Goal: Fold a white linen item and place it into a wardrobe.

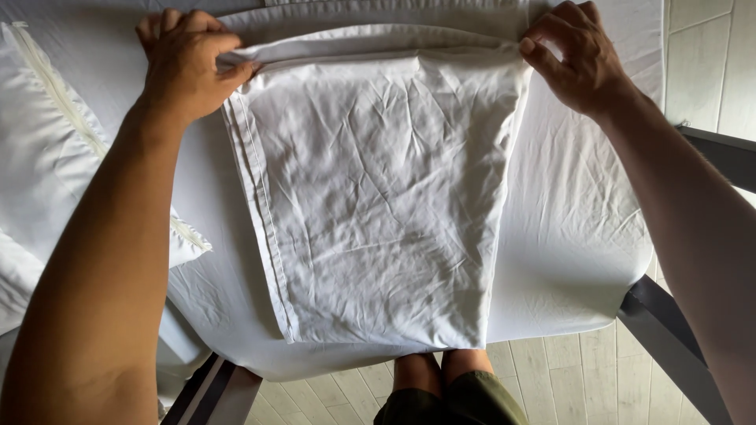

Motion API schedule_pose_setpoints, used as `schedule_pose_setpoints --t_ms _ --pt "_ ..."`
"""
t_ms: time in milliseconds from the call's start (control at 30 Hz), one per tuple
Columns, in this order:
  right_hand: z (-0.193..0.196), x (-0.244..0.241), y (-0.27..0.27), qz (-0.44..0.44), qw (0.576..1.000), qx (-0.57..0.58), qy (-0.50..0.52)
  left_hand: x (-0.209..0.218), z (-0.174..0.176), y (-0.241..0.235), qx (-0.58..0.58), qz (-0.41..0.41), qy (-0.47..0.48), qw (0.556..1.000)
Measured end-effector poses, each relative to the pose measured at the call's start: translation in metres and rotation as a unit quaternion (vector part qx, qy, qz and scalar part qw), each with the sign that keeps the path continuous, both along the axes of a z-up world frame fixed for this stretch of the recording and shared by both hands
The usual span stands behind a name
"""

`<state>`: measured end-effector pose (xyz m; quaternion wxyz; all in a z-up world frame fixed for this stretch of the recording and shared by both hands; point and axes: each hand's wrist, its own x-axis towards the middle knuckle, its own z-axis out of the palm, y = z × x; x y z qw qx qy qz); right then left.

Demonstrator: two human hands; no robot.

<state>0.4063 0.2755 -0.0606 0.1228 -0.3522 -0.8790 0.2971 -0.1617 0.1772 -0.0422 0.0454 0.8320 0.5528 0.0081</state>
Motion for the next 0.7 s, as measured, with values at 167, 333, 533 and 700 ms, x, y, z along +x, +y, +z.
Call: schedule_pose_setpoints --t_ms 167,333,533,700 --pt "0.001 0.001 -0.002 0.022 1.0 0.018 0.013 0.002 0.005 0.009 -0.06 0.025 0.02 0.998" --pt "-0.01 -0.009 -0.003 0.001 0.997 0.038 0.064 0.009 0.002 0.024 -0.156 0.075 0.033 0.984" --pt "-0.032 -0.014 -0.011 -0.073 0.994 0.084 0.005 0.012 -0.031 0.01 -0.084 0.086 0.088 0.989" --pt "-0.003 -0.021 -0.011 -0.1 0.993 -0.033 0.044 0.068 0.053 -0.005 0.066 0.182 -0.153 0.969"
